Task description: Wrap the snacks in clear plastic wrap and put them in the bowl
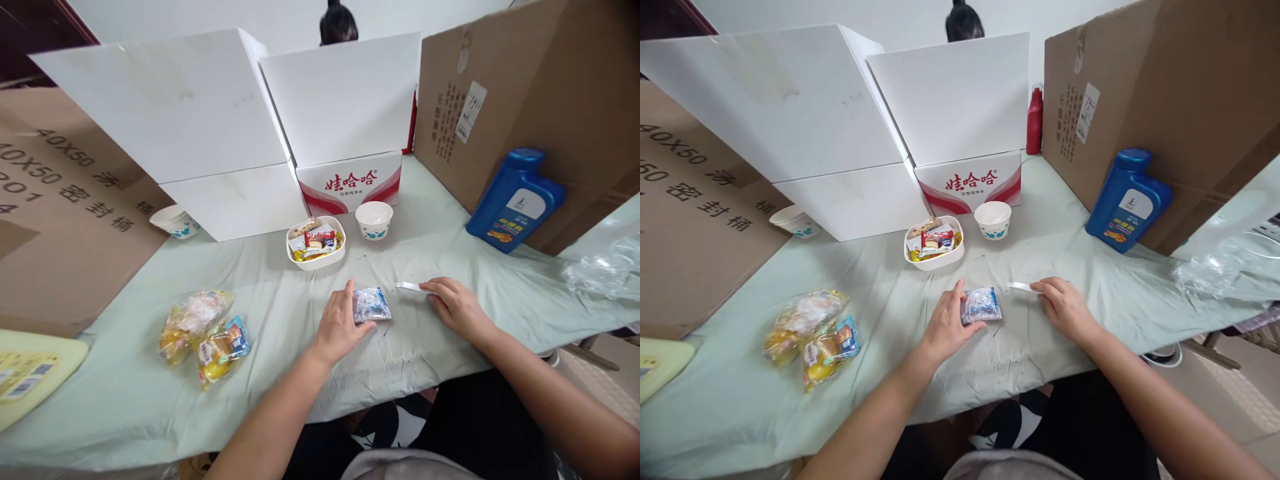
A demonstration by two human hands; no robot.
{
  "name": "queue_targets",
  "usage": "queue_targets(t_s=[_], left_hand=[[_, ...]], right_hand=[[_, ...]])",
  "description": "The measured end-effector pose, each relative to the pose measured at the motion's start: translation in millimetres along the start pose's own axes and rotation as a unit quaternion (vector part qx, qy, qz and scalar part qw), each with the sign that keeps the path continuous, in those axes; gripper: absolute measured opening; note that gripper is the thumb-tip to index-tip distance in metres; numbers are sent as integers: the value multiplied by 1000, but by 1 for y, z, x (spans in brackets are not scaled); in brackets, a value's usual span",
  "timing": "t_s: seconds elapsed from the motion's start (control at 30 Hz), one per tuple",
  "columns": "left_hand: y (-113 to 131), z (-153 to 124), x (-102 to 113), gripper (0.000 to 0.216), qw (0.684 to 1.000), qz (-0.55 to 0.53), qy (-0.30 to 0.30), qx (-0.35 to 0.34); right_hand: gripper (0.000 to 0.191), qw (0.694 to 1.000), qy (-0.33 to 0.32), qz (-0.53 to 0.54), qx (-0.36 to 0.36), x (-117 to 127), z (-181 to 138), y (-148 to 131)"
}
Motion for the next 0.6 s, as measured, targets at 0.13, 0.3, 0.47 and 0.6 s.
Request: queue_targets(t_s=[0.13, 0.3, 0.47, 0.6], left_hand=[[-8, -2, 5, 105, 998, -57, 1, 20], [-10, 2, 12, 71, 996, -79, -10, 38], [-16, 6, 20, 17, 986, -156, 18, 62], [-45, 6, 28, 16, 943, -265, 62, 190]], right_hand=[[33, 990, -55, 34, 122, -8, 27, -61], [33, 976, -160, -9, 151, -19, 48, -72], [33, 979, -198, -54, 14, -3, 38, -3], [19, 976, -172, -123, -54, -1, 34, 17]])
Point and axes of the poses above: each hand's wrist, its own z-axis towards the middle knuckle, its own x-axis out of the back of the hand, y = z × x, the point moved 6 cm from there along z, towards the middle knuckle, and after that the axes turned 1 degree about z, right-handed, at the moved point
